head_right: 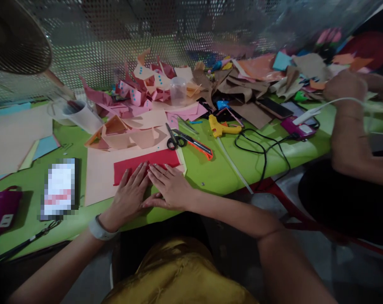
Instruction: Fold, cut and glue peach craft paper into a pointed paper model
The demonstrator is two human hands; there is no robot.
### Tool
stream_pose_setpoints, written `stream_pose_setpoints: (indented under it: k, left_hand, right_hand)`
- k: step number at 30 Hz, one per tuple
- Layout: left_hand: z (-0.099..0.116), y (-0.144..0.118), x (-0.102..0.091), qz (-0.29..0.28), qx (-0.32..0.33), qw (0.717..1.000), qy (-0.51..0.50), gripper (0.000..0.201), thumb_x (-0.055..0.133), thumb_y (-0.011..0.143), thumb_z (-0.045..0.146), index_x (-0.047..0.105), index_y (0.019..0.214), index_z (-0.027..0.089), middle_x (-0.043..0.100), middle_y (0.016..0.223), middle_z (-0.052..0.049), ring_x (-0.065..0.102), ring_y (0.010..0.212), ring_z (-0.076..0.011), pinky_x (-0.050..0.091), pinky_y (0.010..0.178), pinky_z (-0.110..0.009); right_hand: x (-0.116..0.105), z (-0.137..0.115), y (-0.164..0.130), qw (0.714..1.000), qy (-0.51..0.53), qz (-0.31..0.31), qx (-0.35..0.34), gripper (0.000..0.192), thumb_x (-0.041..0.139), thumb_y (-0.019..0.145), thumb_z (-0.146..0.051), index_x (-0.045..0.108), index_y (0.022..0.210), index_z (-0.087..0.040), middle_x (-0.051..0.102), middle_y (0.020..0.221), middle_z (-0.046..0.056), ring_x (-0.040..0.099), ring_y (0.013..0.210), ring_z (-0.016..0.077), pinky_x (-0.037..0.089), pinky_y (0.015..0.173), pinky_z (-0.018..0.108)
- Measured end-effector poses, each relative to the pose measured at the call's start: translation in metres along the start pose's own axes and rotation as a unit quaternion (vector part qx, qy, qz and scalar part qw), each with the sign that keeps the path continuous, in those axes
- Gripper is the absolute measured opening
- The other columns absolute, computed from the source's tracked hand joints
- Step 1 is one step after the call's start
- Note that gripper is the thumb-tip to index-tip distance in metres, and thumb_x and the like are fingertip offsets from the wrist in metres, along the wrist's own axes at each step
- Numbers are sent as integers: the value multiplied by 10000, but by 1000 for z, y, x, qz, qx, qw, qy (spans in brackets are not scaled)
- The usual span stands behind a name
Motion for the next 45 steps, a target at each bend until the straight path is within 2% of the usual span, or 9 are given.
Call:
stream_pose_setpoints:
  k: [3,13,22,27,31,35,38,41,45]
  left_hand:
    - [1,1,-1,5,-2,1000,5,716,358,945,580,336,1510,141,265,1583,-185,250,1470,-314,135,1190,-542]
    - [0,-1,2,10,17,998,53,775,287,951,610,352,1492,58,252,1580,-207,257,1464,-332,159,1179,-547]
    - [3,0,-1,28,8,999,45,788,291,943,643,280,1534,122,282,1575,-184,287,1455,-318,176,1178,-537]
    - [3,0,-3,29,5,999,29,792,314,937,650,259,1542,143,266,1584,-173,282,1458,-312,174,1183,-533]
    - [4,1,-5,32,1,999,17,790,346,930,654,293,1530,142,290,1576,-171,283,1459,-304,167,1190,-529]
    - [6,2,-5,30,-9,999,8,797,352,922,668,295,1529,155,325,1566,-160,293,1455,-305,170,1188,-542]
    - [6,1,-5,26,-10,1000,7,786,341,928,661,310,1522,147,312,1570,-168,283,1459,-307,165,1188,-544]
    - [6,0,-3,19,-9,1000,9,794,320,928,667,320,1517,134,301,1574,-176,262,1467,-304,146,1193,-537]
    - [6,-2,-1,2,-10,1000,9,816,291,924,680,312,1517,120,272,1585,-178,231,1478,-299,118,1197,-541]
  right_hand:
    - [0,3,-3,1000,-3,2,8,878,394,904,-696,390,1457,-14,332,1535,240,262,1465,310,219,1206,488]
    - [-1,1,-4,999,-31,6,30,906,350,913,-700,423,1424,45,375,1508,249,331,1432,326,256,1203,464]
    - [-4,5,-14,996,-58,0,62,895,311,921,-705,451,1414,30,362,1517,235,348,1424,326,304,1183,464]
    - [-11,16,-25,994,-75,8,80,822,357,941,-654,477,1398,19,402,1494,224,374,1413,307,294,1189,460]
    - [-21,30,-41,988,-110,16,110,756,345,972,-593,483,1390,22,429,1471,223,412,1391,306,282,1185,505]
    - [-35,36,-49,976,-141,57,158,748,348,975,-581,507,1365,37,471,1437,238,448,1364,316,297,1175,506]
    - [-37,28,-38,984,-129,60,109,754,371,967,-588,456,1414,13,400,1495,212,371,1417,292,280,1190,477]
    - [-25,19,-23,994,-96,20,43,771,361,957,-619,437,1436,-19,363,1526,183,336,1437,275,295,1187,458]
    - [-8,18,-16,996,-81,-23,24,808,330,955,-638,427,1435,4,356,1530,196,339,1434,290,309,1179,469]
Point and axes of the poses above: each hand's wrist, its own y-axis towards the middle knuckle, its own x-axis out of the palm, z = x × y, the point moved 3 cm from there along y, towards the middle knuckle
